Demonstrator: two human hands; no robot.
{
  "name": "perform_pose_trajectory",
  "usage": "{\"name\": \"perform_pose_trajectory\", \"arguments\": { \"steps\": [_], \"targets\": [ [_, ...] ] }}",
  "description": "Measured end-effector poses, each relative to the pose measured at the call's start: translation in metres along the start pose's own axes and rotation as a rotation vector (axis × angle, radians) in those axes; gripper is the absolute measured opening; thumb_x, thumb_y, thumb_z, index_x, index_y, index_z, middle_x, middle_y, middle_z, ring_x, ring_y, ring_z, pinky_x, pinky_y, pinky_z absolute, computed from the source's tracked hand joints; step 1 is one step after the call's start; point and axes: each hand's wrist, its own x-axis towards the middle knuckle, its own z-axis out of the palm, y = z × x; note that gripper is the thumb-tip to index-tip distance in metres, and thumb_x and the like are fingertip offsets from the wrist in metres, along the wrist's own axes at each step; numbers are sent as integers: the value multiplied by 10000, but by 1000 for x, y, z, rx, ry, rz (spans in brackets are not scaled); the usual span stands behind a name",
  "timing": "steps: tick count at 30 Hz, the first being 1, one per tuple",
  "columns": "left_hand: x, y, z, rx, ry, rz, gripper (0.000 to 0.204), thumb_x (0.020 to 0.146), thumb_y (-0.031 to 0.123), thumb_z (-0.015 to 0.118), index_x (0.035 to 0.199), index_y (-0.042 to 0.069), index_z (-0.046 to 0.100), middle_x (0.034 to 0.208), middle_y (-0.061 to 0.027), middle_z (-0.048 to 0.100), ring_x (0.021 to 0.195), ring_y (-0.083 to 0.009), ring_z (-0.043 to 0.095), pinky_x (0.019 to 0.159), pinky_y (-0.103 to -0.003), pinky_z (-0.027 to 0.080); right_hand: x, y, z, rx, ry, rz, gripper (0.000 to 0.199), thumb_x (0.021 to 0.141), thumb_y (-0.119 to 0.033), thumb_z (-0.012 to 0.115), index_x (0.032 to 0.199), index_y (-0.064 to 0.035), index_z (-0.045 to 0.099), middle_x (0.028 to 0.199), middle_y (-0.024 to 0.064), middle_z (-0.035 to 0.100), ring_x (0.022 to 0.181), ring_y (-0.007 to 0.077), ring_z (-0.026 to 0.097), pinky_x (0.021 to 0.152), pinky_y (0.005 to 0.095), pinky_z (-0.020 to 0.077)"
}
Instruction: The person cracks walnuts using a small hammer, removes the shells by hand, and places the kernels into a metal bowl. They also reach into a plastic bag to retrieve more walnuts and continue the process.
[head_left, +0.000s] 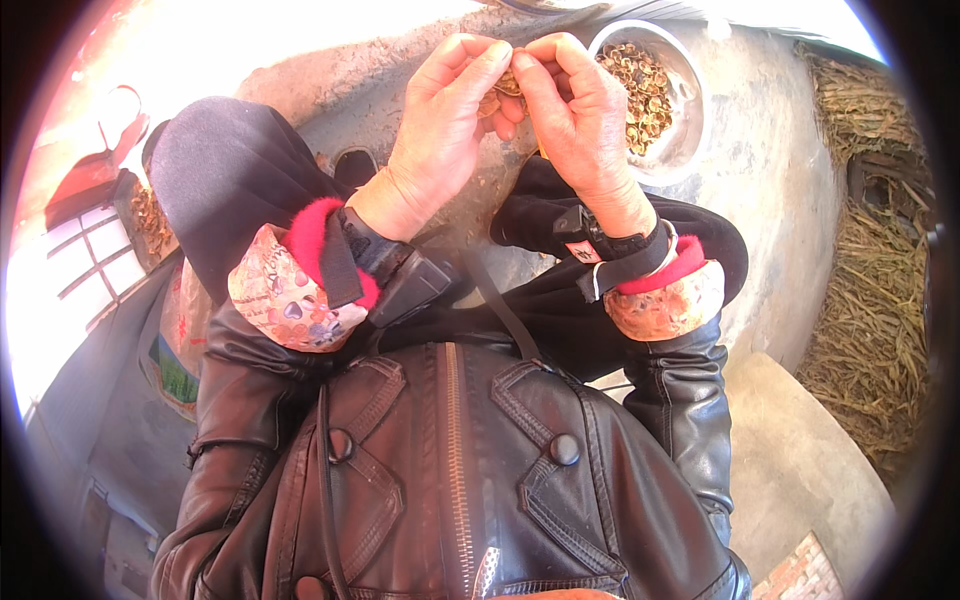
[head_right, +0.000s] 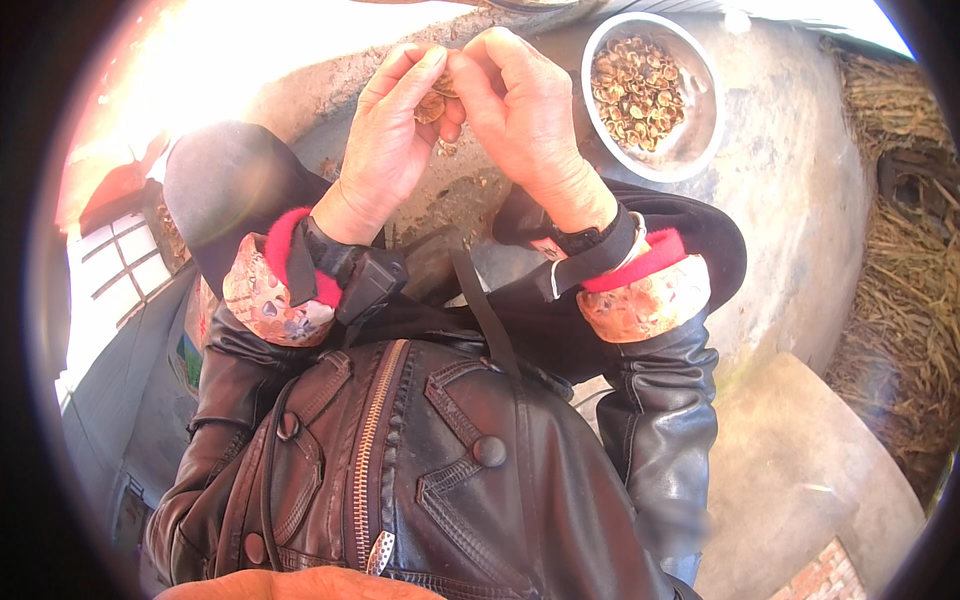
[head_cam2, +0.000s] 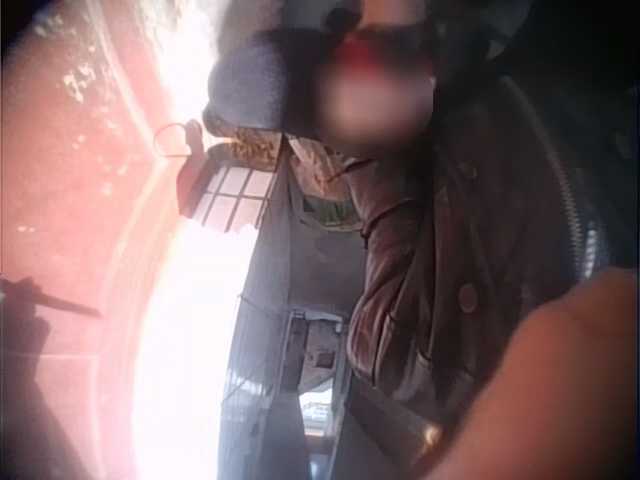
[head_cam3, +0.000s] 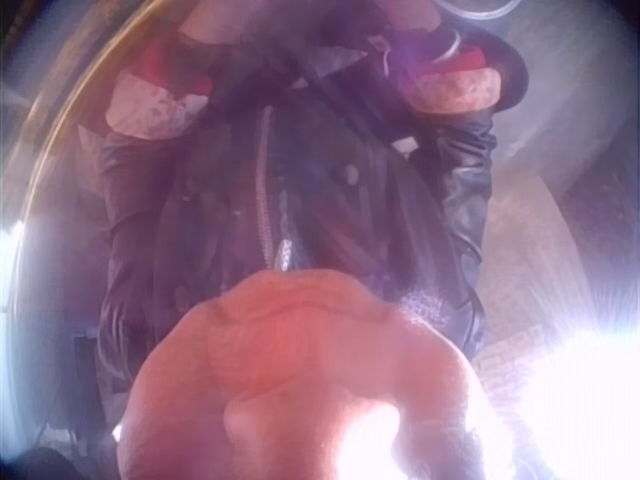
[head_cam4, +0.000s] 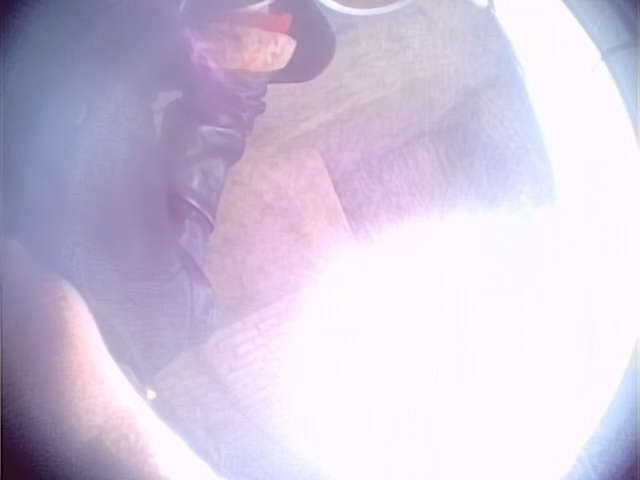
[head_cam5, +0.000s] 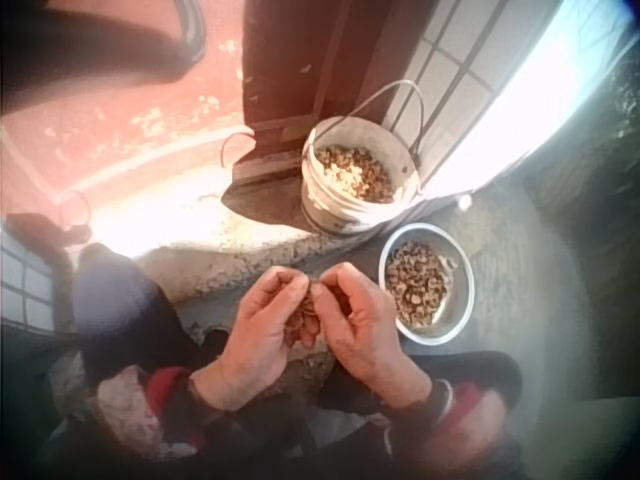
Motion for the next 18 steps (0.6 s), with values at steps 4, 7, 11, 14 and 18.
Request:
{"name": "perform_pose_trajectory", "arguments": {
  "steps": [4, 7, 11, 14, 18],
  "targets": [
    [-1, 0, 0, -5, -20, 18, 127, 947, 195, 522, 926, 72, 549, 806, -46, 596, 649, -129, 565, 551, -247, 446, -1, 1, 3, 39, 29, 8, 119, 878, -118, 577, 800, -30, 561, 584, 57, 603, 525, 135, 602, 526, 275, 473],
    [-2, -3, 3, -27, -12, 35, 121, 952, 183, 507, 935, 67, 538, 804, -51, 596, 645, -134, 567, 552, -252, 446, -3, 2, 8, 39, 79, -9, 123, 891, -113, 547, 808, -22, 555, 559, 61, 589, 502, 133, 593, 513, 277, 467],
    [-3, -7, 7, -56, 58, 51, 114, 959, 170, 489, 959, 62, 526, 778, -59, 596, 639, -142, 570, 557, -259, 449, -7, 3, 11, 170, 60, 157, 140, 902, -115, 516, 809, -16, 548, 550, 60, 580, 496, 121, 583, 503, 283, 461],
    [-1, -12, 17, -111, -25, 117, 150, 962, 193, 489, 952, 61, 561, 829, -39, 600, 645, -138, 541, 555, -248, 417, -8, 5, -1, 232, 98, 205, 158, 912, -122, 496, 811, -10, 545, 572, 60, 585, 498, 110, 571, 496, 277, 455],
    [1, -10, 16, -130, -37, 93, 182, 964, 211, 490, 986, 51, 575, 829, -41, 597, 665, -136, 545, 564, -250, 418, -5, 10, -5, 276, 104, 176, 183, 935, -130, 469, 826, -4, 544, 656, 61, 612, 523, 103, 564, 486, 261, 450]
  ]
}}
